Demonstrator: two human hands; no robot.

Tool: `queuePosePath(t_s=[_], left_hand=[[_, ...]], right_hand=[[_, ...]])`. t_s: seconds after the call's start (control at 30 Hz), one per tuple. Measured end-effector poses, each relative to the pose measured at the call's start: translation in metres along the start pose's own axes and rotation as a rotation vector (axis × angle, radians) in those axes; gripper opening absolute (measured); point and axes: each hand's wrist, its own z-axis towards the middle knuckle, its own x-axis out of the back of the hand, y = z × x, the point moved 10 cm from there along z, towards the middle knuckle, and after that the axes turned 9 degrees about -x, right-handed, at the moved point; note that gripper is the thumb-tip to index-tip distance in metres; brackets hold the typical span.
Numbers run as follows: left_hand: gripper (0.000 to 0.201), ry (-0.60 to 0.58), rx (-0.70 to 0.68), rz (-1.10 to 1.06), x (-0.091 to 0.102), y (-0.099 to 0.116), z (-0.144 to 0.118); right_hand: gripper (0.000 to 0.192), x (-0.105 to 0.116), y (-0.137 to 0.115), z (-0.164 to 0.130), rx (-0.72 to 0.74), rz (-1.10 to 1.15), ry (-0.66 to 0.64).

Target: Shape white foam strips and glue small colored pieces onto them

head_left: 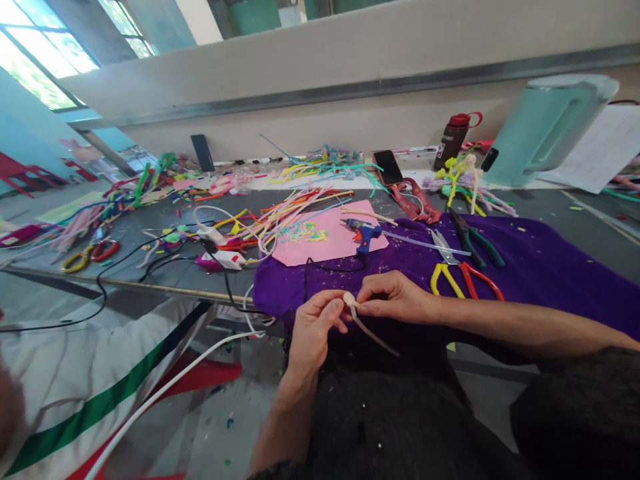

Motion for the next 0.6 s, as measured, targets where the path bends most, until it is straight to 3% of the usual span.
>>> queuePosePath(t_s=[0.27, 0.6], left_hand=[[0.017, -0.056, 0.109, 0.129, -0.004, -0.011, -0.003], [0.023, -0.048, 0.153, -0.035, -0.007, -0.02, -0.005]], right_hand=[[0.02, -0.008, -0.005, -0.003, 0.103, -0.151, -0.056], [0.02, -0.006, 0.001, -0.001, 0.054, -0.129, -0.06]])
